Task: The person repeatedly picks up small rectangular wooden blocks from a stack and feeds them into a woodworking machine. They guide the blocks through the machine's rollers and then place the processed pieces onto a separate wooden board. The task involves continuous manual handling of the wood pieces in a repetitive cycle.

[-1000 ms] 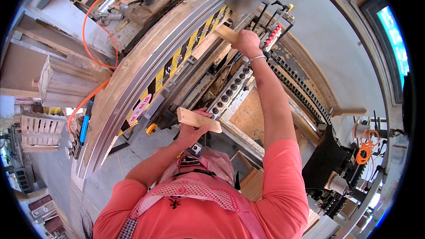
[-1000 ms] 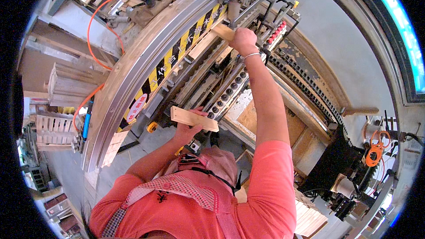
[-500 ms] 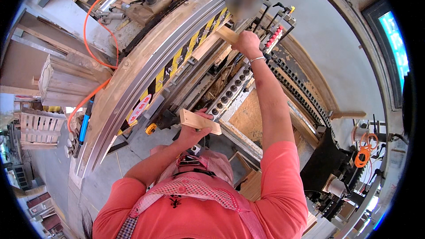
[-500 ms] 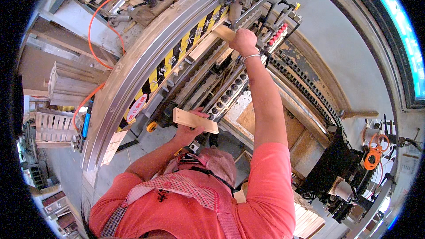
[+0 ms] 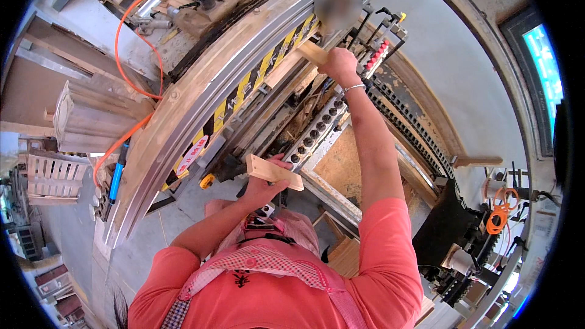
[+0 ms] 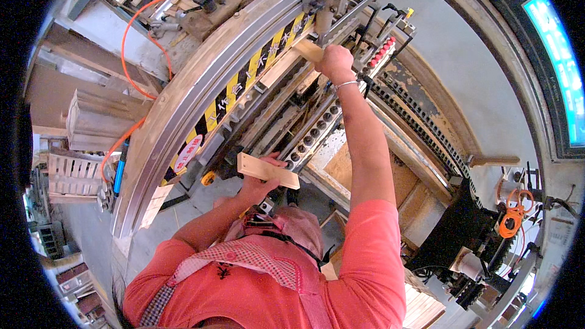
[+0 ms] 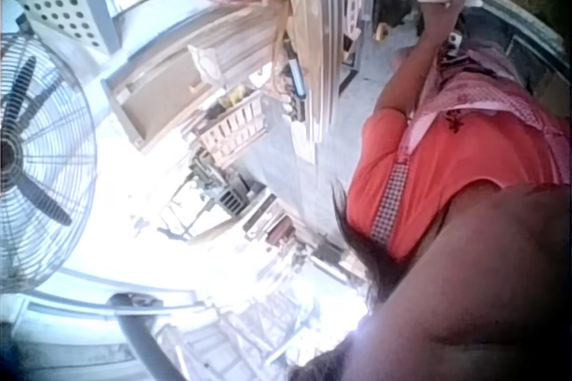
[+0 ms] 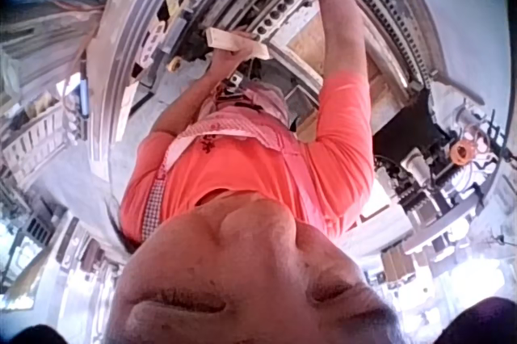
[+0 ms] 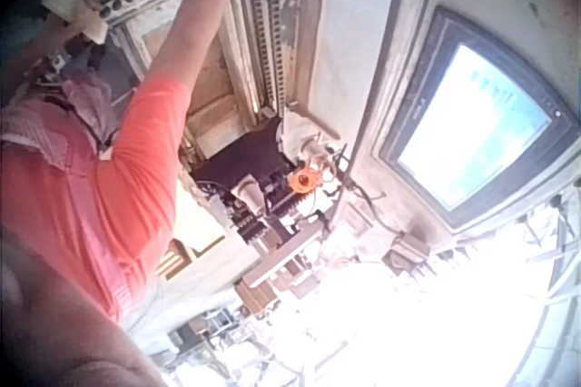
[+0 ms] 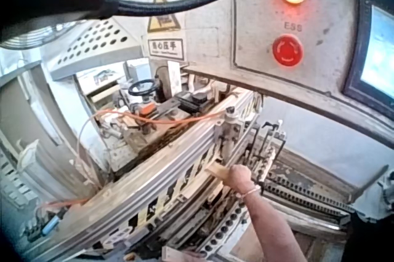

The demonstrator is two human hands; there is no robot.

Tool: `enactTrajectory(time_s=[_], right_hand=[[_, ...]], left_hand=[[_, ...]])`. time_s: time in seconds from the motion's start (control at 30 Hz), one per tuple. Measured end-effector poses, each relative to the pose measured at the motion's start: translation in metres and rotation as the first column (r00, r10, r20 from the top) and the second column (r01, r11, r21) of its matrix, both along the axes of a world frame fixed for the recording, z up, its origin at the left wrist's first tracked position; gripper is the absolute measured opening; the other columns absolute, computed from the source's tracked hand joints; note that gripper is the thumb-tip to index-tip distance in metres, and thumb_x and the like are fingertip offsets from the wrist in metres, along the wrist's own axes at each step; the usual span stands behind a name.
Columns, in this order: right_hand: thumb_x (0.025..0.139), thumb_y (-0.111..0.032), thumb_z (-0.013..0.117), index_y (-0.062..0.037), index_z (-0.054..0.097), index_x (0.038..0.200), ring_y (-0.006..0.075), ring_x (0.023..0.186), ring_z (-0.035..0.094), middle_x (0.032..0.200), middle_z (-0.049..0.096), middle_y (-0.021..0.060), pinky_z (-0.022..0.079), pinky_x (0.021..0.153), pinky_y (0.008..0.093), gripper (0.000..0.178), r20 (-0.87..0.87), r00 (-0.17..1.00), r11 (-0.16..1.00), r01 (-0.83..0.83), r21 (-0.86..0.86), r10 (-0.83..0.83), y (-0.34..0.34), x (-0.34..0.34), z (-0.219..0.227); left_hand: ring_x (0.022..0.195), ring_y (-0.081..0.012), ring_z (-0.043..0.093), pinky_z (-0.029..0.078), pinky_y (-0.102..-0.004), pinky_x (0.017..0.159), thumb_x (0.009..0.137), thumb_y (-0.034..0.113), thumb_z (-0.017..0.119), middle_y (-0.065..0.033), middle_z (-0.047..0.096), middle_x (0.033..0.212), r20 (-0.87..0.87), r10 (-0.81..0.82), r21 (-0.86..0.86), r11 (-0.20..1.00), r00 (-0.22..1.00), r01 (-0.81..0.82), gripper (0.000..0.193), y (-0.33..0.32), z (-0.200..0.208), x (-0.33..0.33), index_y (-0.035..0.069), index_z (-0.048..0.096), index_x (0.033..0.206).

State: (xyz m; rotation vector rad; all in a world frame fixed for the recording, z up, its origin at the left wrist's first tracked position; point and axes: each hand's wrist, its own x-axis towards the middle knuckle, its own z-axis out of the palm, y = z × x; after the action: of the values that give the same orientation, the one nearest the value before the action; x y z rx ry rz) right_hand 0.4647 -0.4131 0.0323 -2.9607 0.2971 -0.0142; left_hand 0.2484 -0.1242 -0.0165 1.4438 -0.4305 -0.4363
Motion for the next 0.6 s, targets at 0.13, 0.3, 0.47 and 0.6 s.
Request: enactTrajectory(time_s=[0.13,0.3,0.47,0.6], right_hand=[[0.055,-0.034,0.072,-0.0004,0.067,0.074,0.0309,0.073,0.063,0.076,0.064,0.0168,0.052,0.067,0.0373,0.039,0.023,1.000,1.000,0.008,-0.022,-0.008,-0.0011,0.0019,-0.0046],[0.056,-0.035,0.072,-0.0001,0.067,0.074,0.0303,0.074,0.064,0.076,0.064,0.0166,0.052,0.067,0.0367,0.040,0.021,1.000,1.000,-0.009,-0.017,0.009,0.0003,0.0011,-0.0035],[0.057,-0.038,0.072,-0.0011,0.067,0.075,0.0300,0.074,0.064,0.077,0.064,0.0154,0.052,0.067,0.0365,0.041,0.011,1.000,1.000,-0.018,-0.017,0.019,-0.0010,0.0012,-0.0032],[0.058,-0.039,0.071,-0.0017,0.067,0.076,0.0293,0.074,0.064,0.077,0.065,0.0151,0.052,0.068,0.0366,0.042,0.014,0.999,0.999,-0.044,-0.012,0.045,0.0012,-0.0035,0.0039]], left_hand=[[0.122,-0.0240,0.039,0.025,-0.0407,0.105,0.073,0.001,0.065,-0.0086,0.057,0.106,-0.016,0.000,0.011,1.000,1.000,0.001,0.037,-0.0008,0.0039,-0.0002,0.004,0.052,0.107],[0.124,-0.0236,0.036,0.025,-0.0396,0.105,0.073,0.001,0.066,-0.0084,0.058,0.106,-0.038,-0.013,0.043,0.999,0.999,0.014,0.037,-0.0001,0.0059,-0.0006,0.004,0.052,0.107],[0.125,-0.0239,0.036,0.025,-0.0392,0.105,0.073,0.001,0.065,-0.0084,0.058,0.107,-0.032,-0.038,0.063,0.997,0.999,0.040,0.037,-0.0014,0.0073,-0.0003,0.004,0.051,0.107],[0.125,-0.0245,0.036,0.025,-0.0393,0.105,0.073,0.001,0.065,-0.0081,0.058,0.108,-0.035,-0.034,0.087,0.996,0.999,0.037,0.035,-0.0013,0.0067,-0.0012,0.003,0.054,0.105]])
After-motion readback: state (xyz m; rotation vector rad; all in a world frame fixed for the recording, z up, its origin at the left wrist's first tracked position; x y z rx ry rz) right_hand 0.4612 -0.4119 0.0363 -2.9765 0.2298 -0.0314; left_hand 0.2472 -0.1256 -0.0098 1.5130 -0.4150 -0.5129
